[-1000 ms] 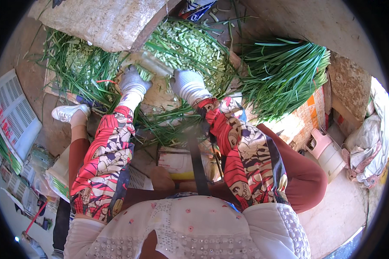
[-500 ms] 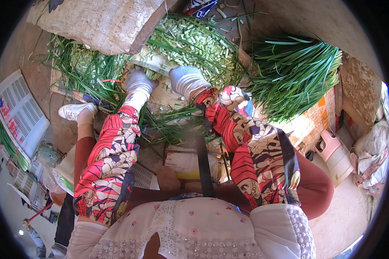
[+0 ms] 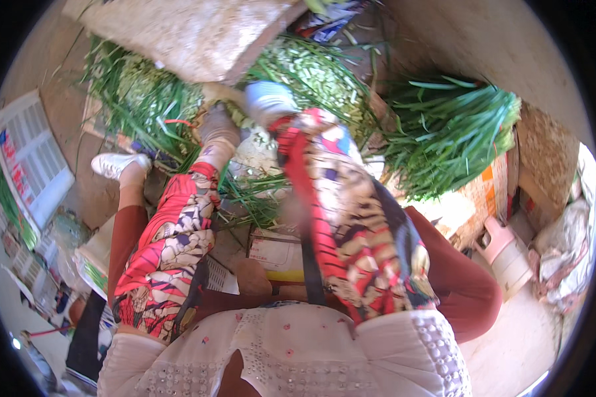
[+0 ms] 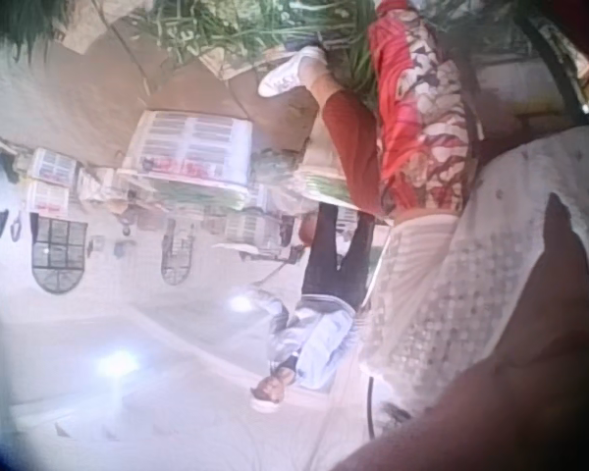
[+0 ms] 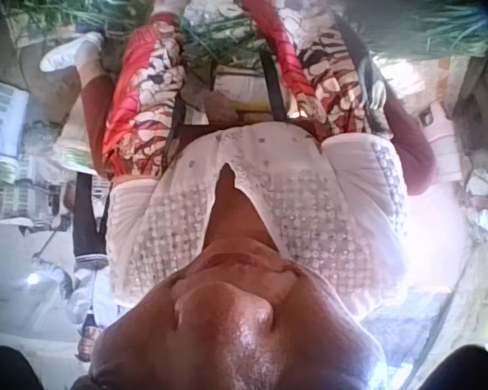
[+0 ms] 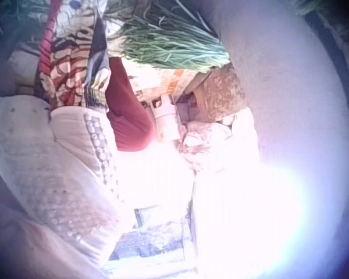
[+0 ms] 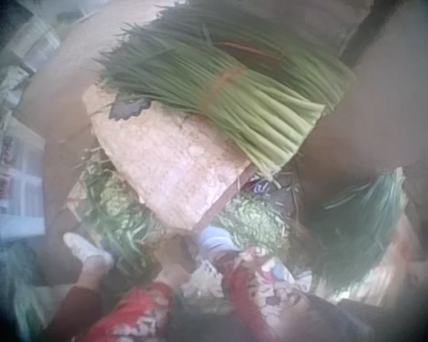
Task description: The person trims the root ends of chive bundles using a cleaver on a wooden board, then ties the bundles with red bands and places them into a white plastic tray.
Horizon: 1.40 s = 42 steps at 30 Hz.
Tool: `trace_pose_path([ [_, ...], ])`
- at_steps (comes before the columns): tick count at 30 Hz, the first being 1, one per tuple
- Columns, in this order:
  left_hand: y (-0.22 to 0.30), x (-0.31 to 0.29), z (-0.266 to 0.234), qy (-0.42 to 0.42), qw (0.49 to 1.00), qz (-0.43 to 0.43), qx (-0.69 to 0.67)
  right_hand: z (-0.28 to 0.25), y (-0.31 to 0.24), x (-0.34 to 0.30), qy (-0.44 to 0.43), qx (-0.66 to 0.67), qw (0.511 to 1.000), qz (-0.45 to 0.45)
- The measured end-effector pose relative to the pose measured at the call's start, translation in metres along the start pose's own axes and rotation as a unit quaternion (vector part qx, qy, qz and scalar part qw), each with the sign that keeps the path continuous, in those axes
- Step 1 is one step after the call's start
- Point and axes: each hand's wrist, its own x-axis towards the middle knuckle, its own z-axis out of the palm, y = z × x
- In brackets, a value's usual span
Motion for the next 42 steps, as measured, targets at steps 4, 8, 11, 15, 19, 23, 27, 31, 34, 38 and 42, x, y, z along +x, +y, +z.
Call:
trace_pose_path([
  [4,-0.022,-0.001,0.040,0.149,0.968,0.190,-0.060,-0.032,0.035,-0.055,0.173,-0.043,0.983,-0.032],
  [8,-0.007,-0.017,0.013,0.091,0.991,0.101,0.016,-0.051,0.092,-0.128,0.218,-0.127,0.966,-0.055],
  [11,-0.040,-0.076,-0.009,0.071,0.979,0.169,-0.088,-0.027,0.107,-0.170,-0.140,0.288,0.927,0.198],
  [15,-0.085,-0.195,-0.077,0.101,0.950,0.282,-0.085,-0.004,0.031,-0.239,-0.458,0.576,0.624,0.261],
  [19,-0.107,-0.312,-0.098,0.191,0.851,0.489,-0.024,-0.011,-0.016,-0.259,-0.481,0.635,0.591,0.124],
  [23,-0.114,-0.371,-0.084,0.391,0.706,0.571,0.152,-0.057,-0.077,-0.275,-0.423,0.655,0.610,0.141],
  [27,-0.160,-0.413,-0.085,0.437,0.763,0.396,0.264,-0.094,-0.122,-0.297,-0.375,0.670,0.627,0.133],
  [31,-0.218,-0.397,-0.062,0.298,0.770,0.324,-0.462,-0.145,-0.173,-0.337,-0.335,0.715,0.613,-0.015],
  [34,-0.235,-0.350,-0.040,-0.157,0.369,0.331,-0.854,-0.170,-0.218,-0.358,-0.269,0.680,0.680,-0.057],
  [38,-0.179,-0.366,-0.090,-0.069,0.310,0.417,-0.852,-0.176,-0.263,-0.357,-0.179,0.409,0.857,-0.258],
  [42,-0.174,-0.335,-0.097,0.029,0.251,0.407,-0.878,-0.193,-0.291,-0.339,0.068,-0.031,0.953,-0.292],
])
